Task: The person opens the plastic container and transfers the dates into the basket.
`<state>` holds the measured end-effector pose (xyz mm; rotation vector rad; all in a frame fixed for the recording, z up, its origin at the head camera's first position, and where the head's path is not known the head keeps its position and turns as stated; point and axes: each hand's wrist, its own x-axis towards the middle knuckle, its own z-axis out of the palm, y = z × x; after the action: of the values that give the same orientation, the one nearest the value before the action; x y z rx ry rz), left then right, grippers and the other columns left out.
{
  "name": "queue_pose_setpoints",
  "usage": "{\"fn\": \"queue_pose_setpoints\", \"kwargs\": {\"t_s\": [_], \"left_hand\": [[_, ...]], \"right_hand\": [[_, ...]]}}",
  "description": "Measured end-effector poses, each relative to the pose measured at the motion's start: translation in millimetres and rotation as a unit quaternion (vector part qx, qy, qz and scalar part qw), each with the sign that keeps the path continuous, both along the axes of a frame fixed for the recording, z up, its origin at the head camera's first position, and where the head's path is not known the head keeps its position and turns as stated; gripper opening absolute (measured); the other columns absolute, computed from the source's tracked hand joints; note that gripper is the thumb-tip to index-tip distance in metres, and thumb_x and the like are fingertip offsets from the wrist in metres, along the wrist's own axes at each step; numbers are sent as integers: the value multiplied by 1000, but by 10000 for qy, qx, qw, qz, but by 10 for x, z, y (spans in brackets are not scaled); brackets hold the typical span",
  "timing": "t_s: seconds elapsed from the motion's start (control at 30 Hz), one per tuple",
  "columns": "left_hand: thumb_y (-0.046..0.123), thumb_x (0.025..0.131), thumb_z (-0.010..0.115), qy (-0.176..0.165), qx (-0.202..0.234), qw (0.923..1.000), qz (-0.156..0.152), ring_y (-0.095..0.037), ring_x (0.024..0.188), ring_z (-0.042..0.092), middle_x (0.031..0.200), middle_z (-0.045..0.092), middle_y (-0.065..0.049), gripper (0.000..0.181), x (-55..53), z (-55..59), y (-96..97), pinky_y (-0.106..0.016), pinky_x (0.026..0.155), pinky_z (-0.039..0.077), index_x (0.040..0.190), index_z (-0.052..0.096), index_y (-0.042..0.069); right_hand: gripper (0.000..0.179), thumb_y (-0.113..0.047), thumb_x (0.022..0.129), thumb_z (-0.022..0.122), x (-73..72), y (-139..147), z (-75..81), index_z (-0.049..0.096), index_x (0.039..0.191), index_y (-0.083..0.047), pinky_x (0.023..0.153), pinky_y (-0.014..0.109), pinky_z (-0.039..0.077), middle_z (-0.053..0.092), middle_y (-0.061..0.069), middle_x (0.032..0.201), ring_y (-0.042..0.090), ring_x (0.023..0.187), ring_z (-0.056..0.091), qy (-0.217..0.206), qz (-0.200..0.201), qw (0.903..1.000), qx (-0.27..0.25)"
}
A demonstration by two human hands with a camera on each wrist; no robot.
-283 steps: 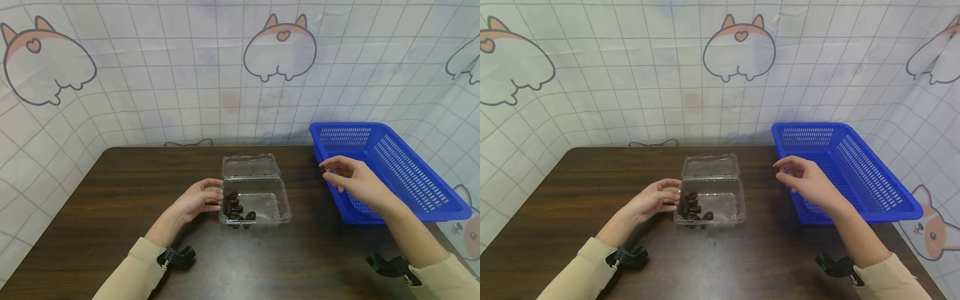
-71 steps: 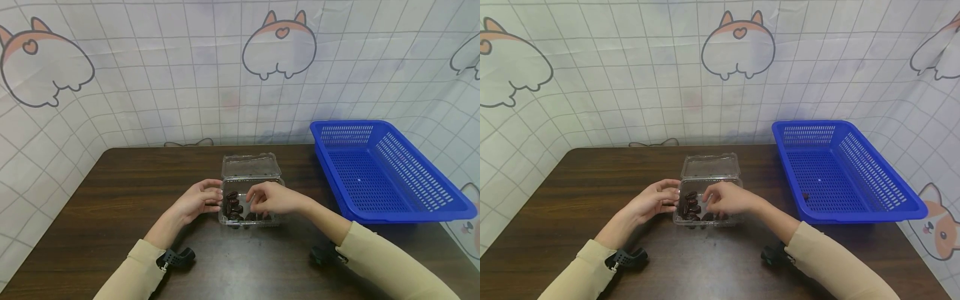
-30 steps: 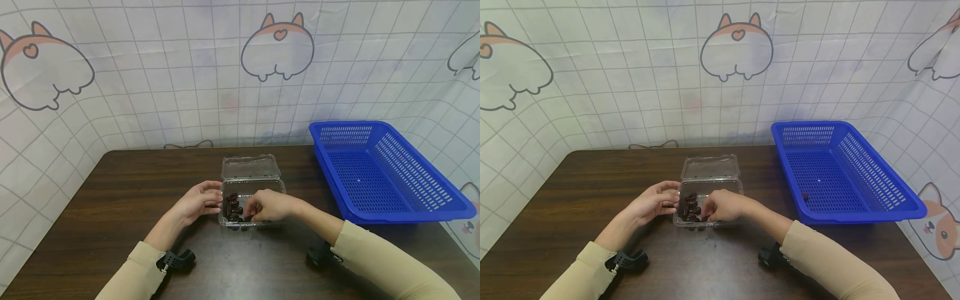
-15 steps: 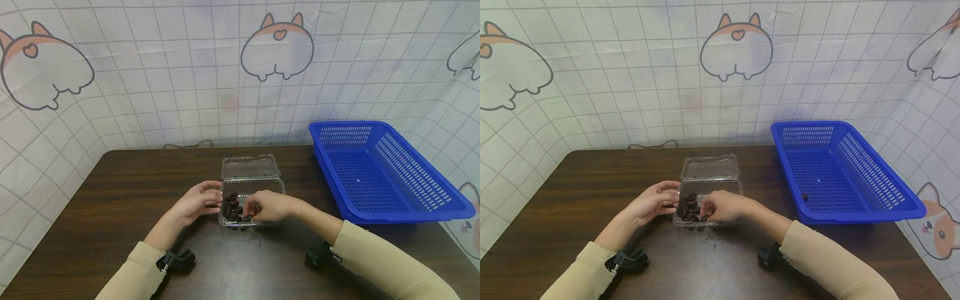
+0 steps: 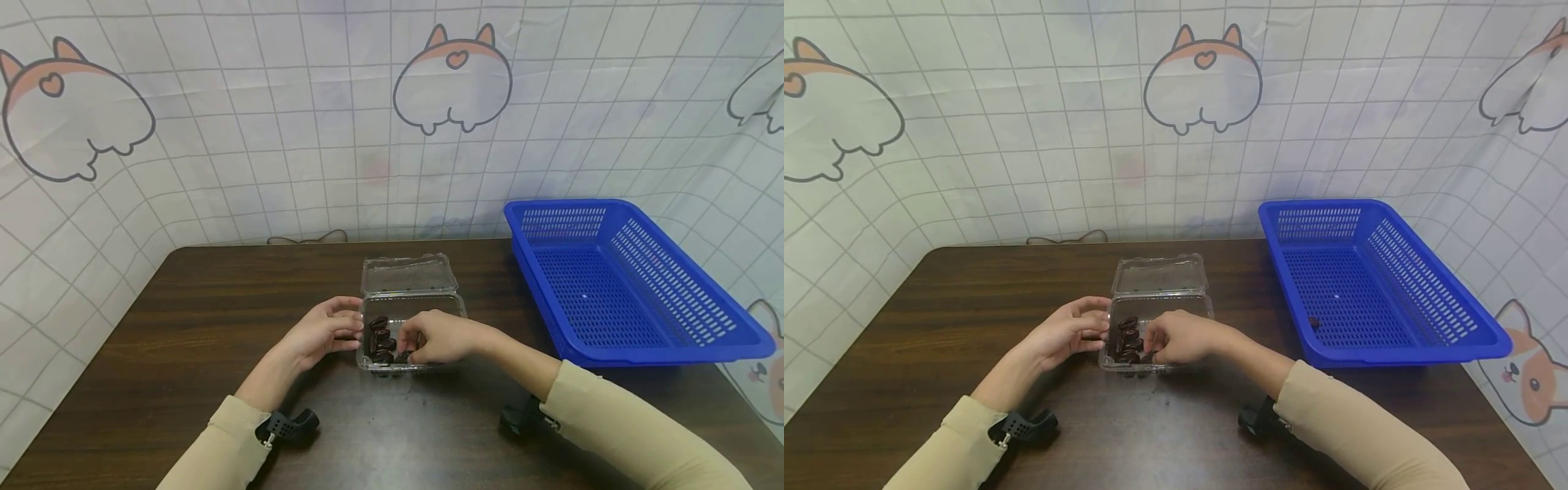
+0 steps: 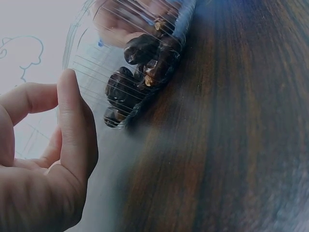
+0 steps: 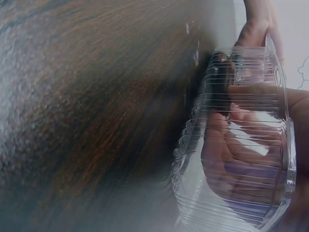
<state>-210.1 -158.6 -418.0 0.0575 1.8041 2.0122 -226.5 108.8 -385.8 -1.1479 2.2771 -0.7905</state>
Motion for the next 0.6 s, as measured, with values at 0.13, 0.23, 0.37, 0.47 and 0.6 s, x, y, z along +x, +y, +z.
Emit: {"fn": "queue_pose_setpoints", "kwargs": {"t_s": [0.13,0.23,0.37,0.47,0.6], "left_hand": [[2,100,60,-1,4,10000,-27,-17,84,64,104,60,-8,50,4,7,-3,-30,75,61,147,41,-1],[2,100,60,10,12,10000,-66,-17,84,64,105,59,-8,51,10,13,-7,-30,75,60,147,40,-1],[2,100,60,26,21,10000,-89,-17,84,64,104,59,-8,51,13,17,-11,-30,75,60,147,40,-1],[2,100,60,37,17,10000,-88,-17,84,63,103,59,-8,51,12,18,-11,-30,75,60,146,41,-1],[2,100,60,45,1,10000,-75,-17,84,63,103,59,-7,51,12,19,-10,-29,75,60,146,41,-1]], "right_hand": [[11,-7,91,72,1,-5,-1,71,101,-11,66,25,50,63,-6,85,8,75,59,-47,-23,10000,10],[10,-8,92,72,7,-9,9,71,101,-12,63,26,49,64,-6,84,10,73,60,-138,-60,9999,32],[9,-9,92,71,10,-10,24,71,101,-11,63,27,49,64,-6,84,11,73,60,-196,-80,9998,10],[9,-9,92,70,7,-5,35,71,101,-11,62,27,49,65,-5,83,13,72,61,-198,-77,9998,-61],[9,-9,93,68,2,0,48,71,101,-10,62,27,49,65,-5,83,13,71,61,-200,-83,9996,-163]]}}
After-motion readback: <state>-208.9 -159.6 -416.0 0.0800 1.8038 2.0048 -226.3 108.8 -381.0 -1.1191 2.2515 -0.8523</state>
